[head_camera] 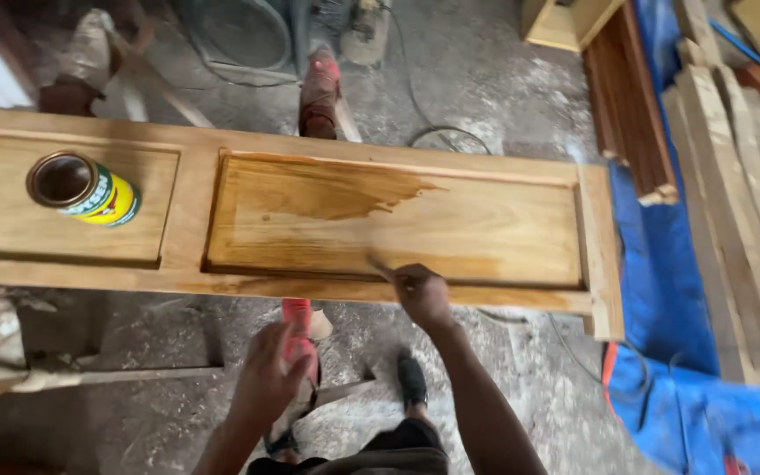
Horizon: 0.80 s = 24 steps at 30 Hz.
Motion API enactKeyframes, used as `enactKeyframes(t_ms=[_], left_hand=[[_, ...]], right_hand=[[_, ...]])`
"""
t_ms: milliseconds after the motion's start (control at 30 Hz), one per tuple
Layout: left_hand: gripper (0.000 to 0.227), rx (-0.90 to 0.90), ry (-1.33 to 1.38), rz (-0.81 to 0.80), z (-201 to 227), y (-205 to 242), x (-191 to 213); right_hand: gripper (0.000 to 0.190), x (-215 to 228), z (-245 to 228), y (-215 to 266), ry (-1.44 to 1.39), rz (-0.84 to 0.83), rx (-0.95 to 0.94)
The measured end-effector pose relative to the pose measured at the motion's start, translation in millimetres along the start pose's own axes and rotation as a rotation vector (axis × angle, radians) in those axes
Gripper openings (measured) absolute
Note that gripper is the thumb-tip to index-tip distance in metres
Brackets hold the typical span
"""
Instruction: Applying stain or varnish to wooden panels using a paint brush.
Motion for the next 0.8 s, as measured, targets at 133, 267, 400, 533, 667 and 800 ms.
enactKeyframes(t_ms=[133, 267, 400, 533, 667, 800], left_hand=[[0.065, -0.042, 0.032, 0.091, 69.8, -22.1, -26.2], [0.075, 0.121, -0.031, 0.282, 53.8, -25.1, -4.3], [0.089, 0.388, -0.145, 0.472, 13.4, -15.2, 40.8], [0.099, 0.299, -0.256, 0.728, -21.5, -50.5, 90.8], [0.107, 0.290, -0.227, 0.824, -53.6, -104.8, 139.0], [0.111, 0.265, -0.169, 0.796, -135.5, -187.9, 177.6]], right_hand=[[0.014, 110.8, 153.3, -11.0, 0.178, 0.065, -0.249], [0.017, 247.9, 222.1, 19.5, 0.269, 0.340, -0.549], [0.010, 228.8, 220.2, 8.9, 0.476, 0.379, -0.190], [0.012, 156.7, 135.0, 2.3, 0.542, 0.224, -0.049], [0.012, 115.7, 58.5, -1.2, 0.143, 0.144, 0.019], [0.016, 115.2, 125.5, 33.0, -0.123, 0.185, -0.241]])
Point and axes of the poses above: each hand's wrist, its own y-axis away from the middle knuckle, its own x-axis out of the back of the hand, z = x × y, the point moved 6 cm from there along -y, towards the middle knuckle, and after that the axes turned 1 degree about -x, right-handed, at the moved point
